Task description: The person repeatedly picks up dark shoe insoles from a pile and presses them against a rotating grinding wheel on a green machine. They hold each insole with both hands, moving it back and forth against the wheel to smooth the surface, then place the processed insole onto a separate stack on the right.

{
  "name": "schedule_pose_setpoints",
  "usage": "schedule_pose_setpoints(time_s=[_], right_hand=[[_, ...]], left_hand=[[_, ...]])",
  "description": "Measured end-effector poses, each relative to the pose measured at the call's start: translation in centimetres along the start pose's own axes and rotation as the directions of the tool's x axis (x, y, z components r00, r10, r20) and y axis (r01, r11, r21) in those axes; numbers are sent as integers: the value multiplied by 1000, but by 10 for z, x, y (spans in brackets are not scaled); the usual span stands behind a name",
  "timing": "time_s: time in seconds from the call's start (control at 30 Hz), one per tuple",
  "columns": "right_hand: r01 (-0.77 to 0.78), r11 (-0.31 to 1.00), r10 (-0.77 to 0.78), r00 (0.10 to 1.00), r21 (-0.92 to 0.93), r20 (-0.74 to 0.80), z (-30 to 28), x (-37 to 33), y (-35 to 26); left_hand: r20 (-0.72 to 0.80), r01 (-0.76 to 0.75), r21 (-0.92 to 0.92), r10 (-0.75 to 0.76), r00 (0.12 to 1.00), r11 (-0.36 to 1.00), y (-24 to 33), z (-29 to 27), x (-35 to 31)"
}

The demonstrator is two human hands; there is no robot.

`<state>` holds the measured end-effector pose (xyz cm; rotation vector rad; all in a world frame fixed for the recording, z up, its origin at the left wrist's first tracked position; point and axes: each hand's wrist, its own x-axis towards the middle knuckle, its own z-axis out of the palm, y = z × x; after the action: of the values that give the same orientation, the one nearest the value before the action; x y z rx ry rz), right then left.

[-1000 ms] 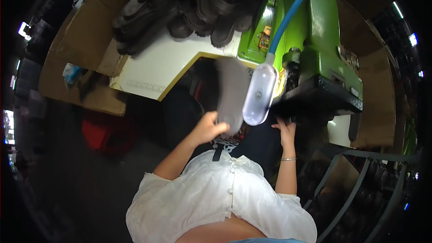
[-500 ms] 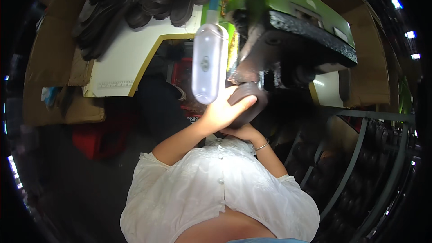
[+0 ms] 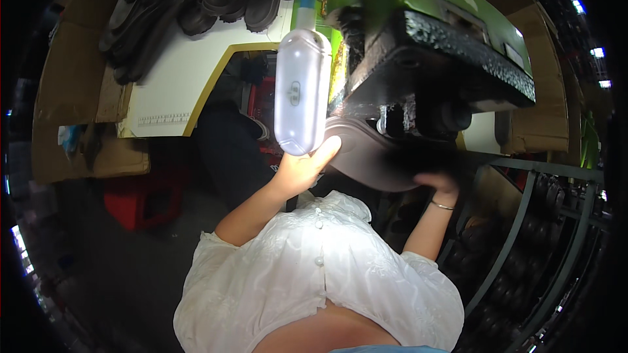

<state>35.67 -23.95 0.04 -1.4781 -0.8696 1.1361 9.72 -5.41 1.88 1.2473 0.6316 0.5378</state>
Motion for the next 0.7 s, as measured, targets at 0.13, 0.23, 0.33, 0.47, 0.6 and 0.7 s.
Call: schedule_pose_setpoints(time_s=[0.13,0.23,0.33,0.47,0.6,0.7], right_hand=[[349,857,-184,895,380,-407,11,26,-23],[444,841,-255,829,309,-497,46,47,-34],[505,765,-296,827,399,-478,88,56,-41],[481,788,-290,841,385,-456,127,57,-28],[407,885,-333,893,225,-303,142,65,-26],[423,892,-380,893,162,-241,152,72,-51]], left_hand=[[-14,59,-141,-61,998,988,2,-3,-3],[-86,33,-174,-49,995,984,9,-17,-10],[-189,-183,-109,161,969,977,13,-38,-16],[-268,-134,-107,102,958,985,10,-75,-22],[-252,37,-202,-88,964,979,8,-102,-30],[-135,214,-79,-224,965,974,-22,-118,-33]])
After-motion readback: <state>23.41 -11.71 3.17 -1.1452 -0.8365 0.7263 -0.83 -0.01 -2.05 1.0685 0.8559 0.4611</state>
